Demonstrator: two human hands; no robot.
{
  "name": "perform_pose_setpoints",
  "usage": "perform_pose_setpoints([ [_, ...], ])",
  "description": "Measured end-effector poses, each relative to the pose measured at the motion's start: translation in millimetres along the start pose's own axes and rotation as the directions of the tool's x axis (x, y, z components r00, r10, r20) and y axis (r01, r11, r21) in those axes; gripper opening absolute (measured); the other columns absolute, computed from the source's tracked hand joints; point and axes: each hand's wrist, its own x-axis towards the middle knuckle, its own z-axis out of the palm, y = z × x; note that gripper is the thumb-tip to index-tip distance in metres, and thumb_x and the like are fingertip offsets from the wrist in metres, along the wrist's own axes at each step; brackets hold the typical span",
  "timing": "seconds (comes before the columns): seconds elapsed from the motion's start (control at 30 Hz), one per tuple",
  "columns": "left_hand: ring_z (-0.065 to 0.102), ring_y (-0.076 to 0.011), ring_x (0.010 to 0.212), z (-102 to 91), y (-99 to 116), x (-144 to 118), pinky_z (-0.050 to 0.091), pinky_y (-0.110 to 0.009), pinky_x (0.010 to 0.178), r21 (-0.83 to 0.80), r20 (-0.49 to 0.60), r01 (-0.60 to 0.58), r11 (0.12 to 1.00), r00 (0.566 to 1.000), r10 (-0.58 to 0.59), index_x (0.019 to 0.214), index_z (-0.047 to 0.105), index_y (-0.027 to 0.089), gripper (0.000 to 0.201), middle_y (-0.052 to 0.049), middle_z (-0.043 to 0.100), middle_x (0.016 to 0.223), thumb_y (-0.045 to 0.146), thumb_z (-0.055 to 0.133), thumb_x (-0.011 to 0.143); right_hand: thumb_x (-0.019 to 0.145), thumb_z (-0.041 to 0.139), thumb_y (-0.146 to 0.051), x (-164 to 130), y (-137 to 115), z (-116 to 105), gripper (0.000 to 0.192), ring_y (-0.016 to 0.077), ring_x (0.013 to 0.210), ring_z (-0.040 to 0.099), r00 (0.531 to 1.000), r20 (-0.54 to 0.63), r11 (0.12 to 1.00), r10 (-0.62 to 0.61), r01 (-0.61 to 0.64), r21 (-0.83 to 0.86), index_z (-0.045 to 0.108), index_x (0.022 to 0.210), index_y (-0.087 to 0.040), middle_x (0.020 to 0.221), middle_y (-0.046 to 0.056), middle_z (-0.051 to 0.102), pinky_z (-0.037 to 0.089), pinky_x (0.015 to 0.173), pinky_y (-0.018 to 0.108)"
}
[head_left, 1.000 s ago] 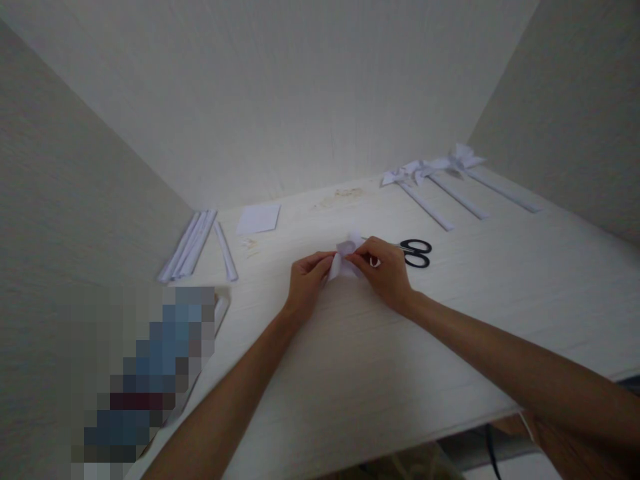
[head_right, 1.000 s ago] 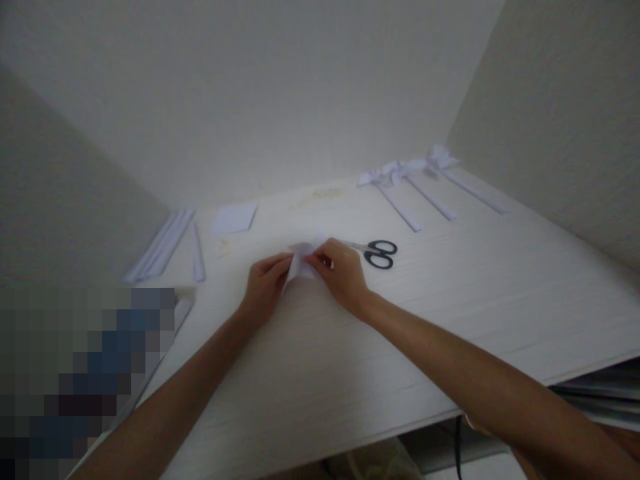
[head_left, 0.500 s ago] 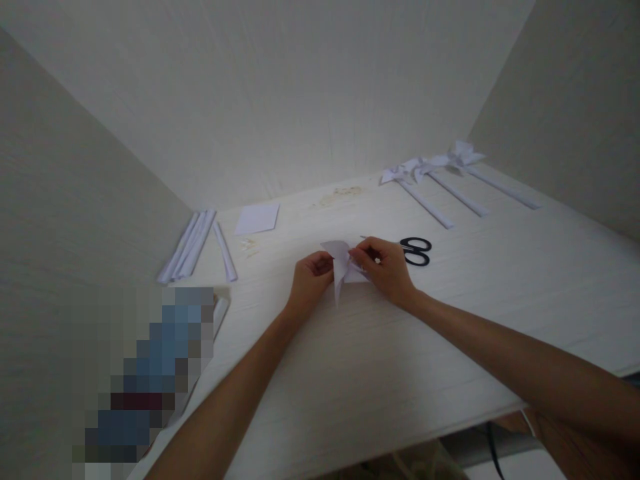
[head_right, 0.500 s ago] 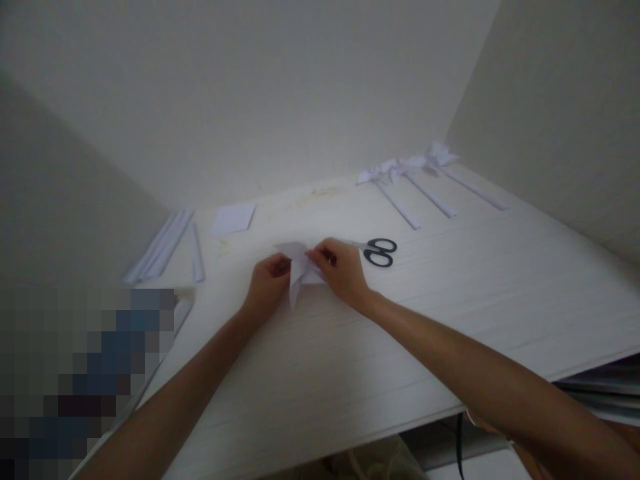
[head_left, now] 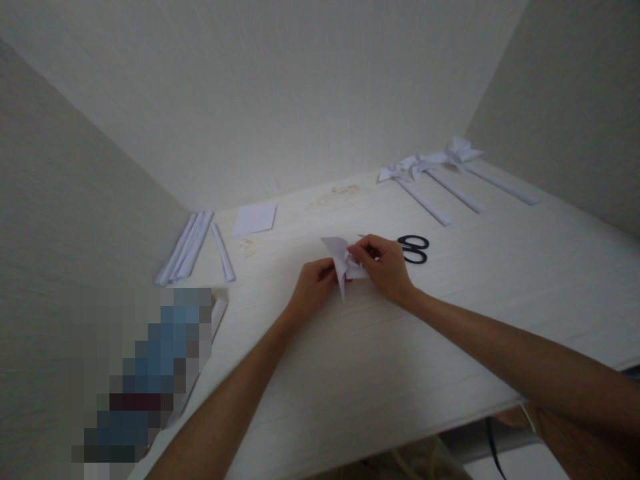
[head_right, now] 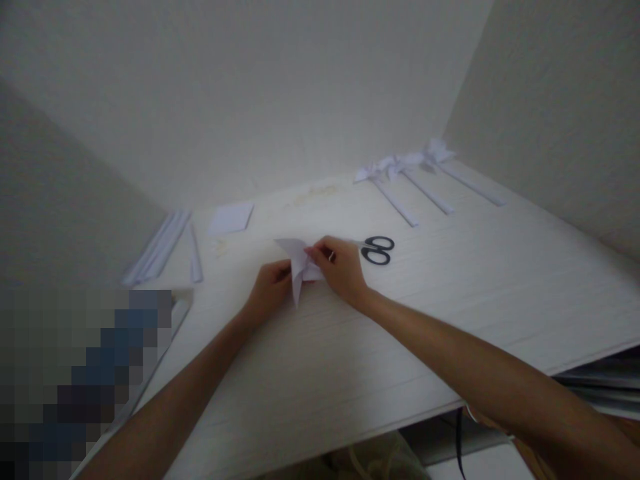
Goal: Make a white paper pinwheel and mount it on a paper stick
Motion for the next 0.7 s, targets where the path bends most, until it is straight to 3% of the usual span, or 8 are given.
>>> perform_pose_setpoints([
  [0.33, 0.058, -0.0126, 0.061, 0.2, -2.7, -0.3, 0.046, -0.026, 0.063, -0.014, -0.009, 0.006, 1.000, 1.000, -0.006, 0.076, 0.068, 0.016, 0.016, -0.002, 0.067, 0.071, 0.019, 0.053, 0.071, 0.072, 0.056, -0.031, 1.5, 3.3, -0.3, 0.025, 0.0071, 0.044, 0.042, 0.998, 0.046, 0.998, 0.033, -0.035, 0.044, 0.054, 0.053, -0.016, 0.047, -0.003, 0.051, 0.031, 0.042, 0.020],
  [0.7, 0.056, -0.0121, 0.060, -1.0, -7.0, 0.0, 0.045, -0.024, 0.059, 0.013, -0.051, -0.017, 1.000, 0.999, 0.018, 0.067, 0.066, 0.015, 0.015, -0.001, 0.064, 0.064, 0.017, 0.052, 0.070, 0.071, 0.057, -0.027, 1.9, 4.4, -1.9, 0.015, 0.0095, 0.051, 0.050, 0.991, 0.130, 0.990, 0.032, -0.050, 0.133, 0.058, 0.061, -0.016, 0.056, -0.001, 0.057, 0.038, 0.048, 0.022],
])
